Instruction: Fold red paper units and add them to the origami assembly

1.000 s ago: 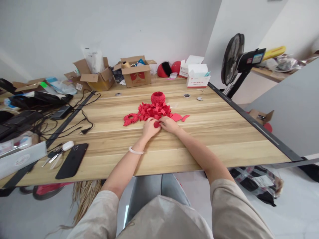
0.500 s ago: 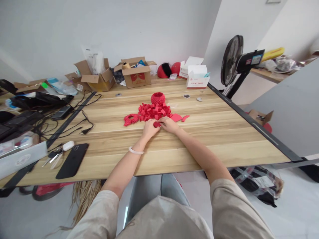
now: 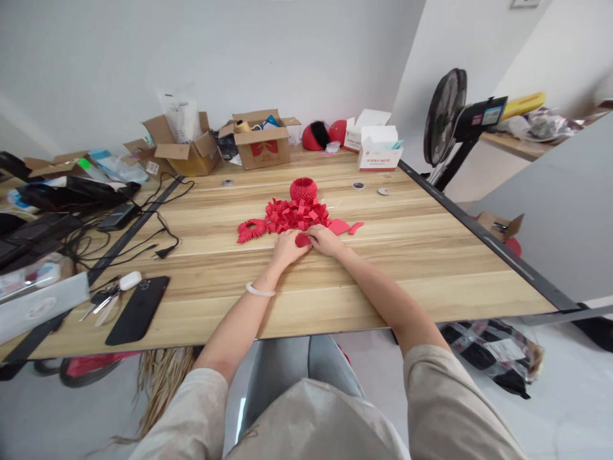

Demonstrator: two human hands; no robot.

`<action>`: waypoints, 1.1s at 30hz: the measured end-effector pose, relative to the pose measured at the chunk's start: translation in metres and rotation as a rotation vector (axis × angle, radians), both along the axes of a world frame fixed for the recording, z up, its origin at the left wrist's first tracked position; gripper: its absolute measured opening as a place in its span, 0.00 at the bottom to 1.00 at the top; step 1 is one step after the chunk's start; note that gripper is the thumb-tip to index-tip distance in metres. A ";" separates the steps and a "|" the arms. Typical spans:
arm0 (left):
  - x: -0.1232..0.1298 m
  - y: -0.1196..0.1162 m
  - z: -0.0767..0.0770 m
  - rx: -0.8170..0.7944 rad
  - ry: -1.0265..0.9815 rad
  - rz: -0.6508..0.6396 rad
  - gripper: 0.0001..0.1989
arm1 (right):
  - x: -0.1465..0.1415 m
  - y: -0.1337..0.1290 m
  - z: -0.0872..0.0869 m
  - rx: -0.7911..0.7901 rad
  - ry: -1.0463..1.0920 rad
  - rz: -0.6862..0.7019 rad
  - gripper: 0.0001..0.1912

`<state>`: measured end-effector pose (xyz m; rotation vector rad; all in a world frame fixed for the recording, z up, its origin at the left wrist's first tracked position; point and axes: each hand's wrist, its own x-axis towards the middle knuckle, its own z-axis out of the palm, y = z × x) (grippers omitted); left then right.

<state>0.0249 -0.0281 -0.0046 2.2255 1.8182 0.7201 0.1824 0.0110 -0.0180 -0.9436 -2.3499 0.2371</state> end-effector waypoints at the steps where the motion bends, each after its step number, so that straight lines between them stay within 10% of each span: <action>1: 0.000 0.000 0.001 -0.002 0.006 -0.011 0.22 | 0.000 0.000 0.000 0.002 -0.002 0.003 0.13; 33: 0.000 0.003 -0.001 0.052 -0.163 -0.086 0.12 | 0.002 0.003 -0.007 -0.022 -0.022 -0.044 0.13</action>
